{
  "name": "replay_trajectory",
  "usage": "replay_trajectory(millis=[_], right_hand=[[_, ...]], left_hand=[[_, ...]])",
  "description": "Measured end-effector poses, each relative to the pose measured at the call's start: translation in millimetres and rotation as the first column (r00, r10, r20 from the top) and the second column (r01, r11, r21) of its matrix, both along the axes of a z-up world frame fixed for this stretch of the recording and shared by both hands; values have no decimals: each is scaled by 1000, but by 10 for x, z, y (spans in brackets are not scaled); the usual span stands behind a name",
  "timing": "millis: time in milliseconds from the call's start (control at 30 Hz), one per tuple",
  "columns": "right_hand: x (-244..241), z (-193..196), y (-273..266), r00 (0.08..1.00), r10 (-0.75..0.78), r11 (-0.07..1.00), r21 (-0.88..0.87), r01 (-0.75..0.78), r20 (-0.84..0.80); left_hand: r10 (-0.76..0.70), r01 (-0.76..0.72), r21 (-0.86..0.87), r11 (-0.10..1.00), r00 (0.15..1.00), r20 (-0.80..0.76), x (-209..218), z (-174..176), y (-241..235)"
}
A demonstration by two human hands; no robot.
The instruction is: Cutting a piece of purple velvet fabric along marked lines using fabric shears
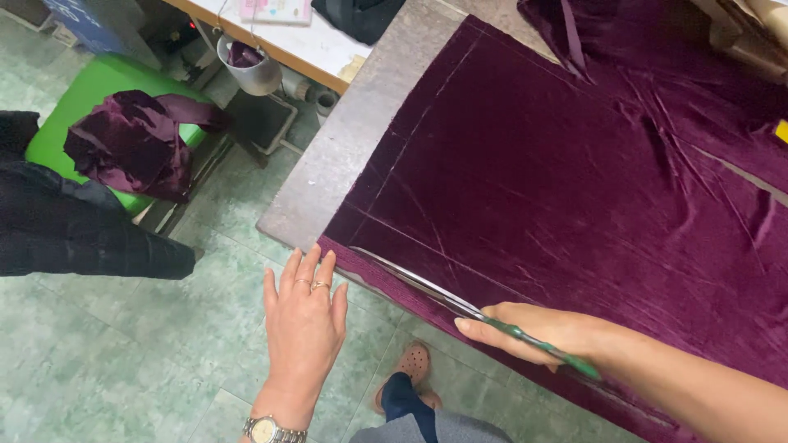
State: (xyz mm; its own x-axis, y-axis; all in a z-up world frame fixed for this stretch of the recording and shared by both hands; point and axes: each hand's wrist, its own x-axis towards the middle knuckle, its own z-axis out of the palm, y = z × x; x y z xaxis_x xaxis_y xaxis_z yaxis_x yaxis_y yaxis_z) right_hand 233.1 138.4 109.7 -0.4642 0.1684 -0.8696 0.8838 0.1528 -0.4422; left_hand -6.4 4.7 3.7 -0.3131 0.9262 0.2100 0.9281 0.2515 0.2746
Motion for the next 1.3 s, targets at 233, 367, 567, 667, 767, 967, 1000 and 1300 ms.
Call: replay_trajectory(millis=[233, 367, 567, 667, 767, 967, 1000, 1300], right_hand=[[80, -265, -49, 992, 68, 986, 162, -50, -110], [50, -204, -60, 999, -14, 980, 200, 3, 50], [94, -219, 15, 989, 140, 986, 98, -134, -56], [-116, -77, 2, 995, 94, 993, 78, -92, -23], [-260, -66, -16, 997, 75, 993, 94, -72, -22], [-330, -102, -70, 996, 55, 981, 181, -68, 73], [-319, -115, -76, 997, 51, 978, 198, -61, 57], [-275, -38, -73, 1000, -7, 998, 66, 6, 19]], left_hand=[[-1, 1, 20, 1000, 1000, -17, 6, 22, 12], [6, -6, -2, 1000, 999, 40, 7, 55, 11], [36, -33, -22, 999, 988, 148, 33, 66, 0], [42, -43, -1, 999, 986, 160, 56, 71, 0], [41, -43, 6, 999, 984, 173, 60, 71, -7], [55, -54, -10, 999, 982, 178, 76, 76, -5], [57, -56, -10, 998, 985, 164, 79, 72, -2], [50, -52, 2, 999, 975, 217, 85, 52, -17]])
